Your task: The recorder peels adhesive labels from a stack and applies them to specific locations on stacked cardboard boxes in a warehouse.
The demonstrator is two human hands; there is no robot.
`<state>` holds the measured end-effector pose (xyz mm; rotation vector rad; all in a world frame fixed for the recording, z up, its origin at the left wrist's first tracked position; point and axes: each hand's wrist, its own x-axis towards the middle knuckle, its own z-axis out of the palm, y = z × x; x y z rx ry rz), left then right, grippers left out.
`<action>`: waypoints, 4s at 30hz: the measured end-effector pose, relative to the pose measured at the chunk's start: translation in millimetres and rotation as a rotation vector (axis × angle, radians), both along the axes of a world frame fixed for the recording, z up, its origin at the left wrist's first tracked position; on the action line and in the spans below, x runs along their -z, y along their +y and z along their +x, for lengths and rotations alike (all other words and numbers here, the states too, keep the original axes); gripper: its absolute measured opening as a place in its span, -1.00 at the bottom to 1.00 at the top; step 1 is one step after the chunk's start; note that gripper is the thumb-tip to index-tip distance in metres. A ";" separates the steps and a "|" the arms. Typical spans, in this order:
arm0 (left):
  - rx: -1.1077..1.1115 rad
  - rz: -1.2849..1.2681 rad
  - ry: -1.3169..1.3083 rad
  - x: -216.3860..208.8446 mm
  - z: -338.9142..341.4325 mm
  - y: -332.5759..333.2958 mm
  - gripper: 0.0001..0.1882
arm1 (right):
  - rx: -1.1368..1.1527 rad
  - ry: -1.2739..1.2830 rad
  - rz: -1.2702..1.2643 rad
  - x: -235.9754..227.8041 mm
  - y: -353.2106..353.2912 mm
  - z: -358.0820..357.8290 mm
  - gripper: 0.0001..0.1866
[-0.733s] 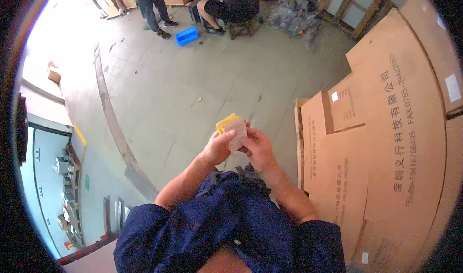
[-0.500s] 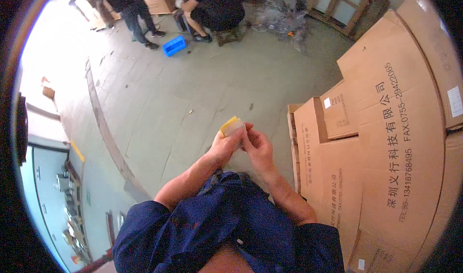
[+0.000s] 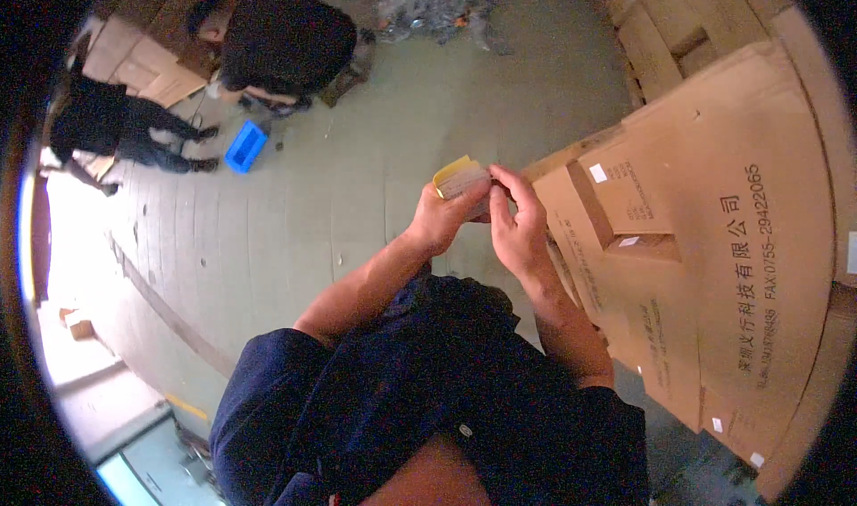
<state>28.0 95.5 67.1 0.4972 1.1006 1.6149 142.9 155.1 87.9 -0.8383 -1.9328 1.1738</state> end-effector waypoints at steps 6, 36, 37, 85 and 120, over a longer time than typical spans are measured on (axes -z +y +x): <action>0.092 -0.063 -0.108 -5.4 -62.5 69.4 -0.79 | 0.154 -0.025 -0.046 -3.0 49.3 -58.8 -0.73; 0.528 0.207 0.378 24.9 -150.5 633.6 -0.83 | 0.902 0.196 -0.143 26.0 533.3 -169.2 -0.73; 0.549 0.217 0.369 19.4 -156.1 652.3 -0.83 | 0.947 0.220 -0.145 24.3 549.2 -174.2 -0.74; 1.402 0.675 0.474 -49.5 108.1 1095.3 -0.71 | 2.143 -0.085 0.222 -43.3 950.6 -16.0 -0.71; 1.694 0.067 -0.190 -59.0 96.3 1148.0 -0.83 | 1.964 -0.290 0.317 -62.7 988.6 -7.4 -0.71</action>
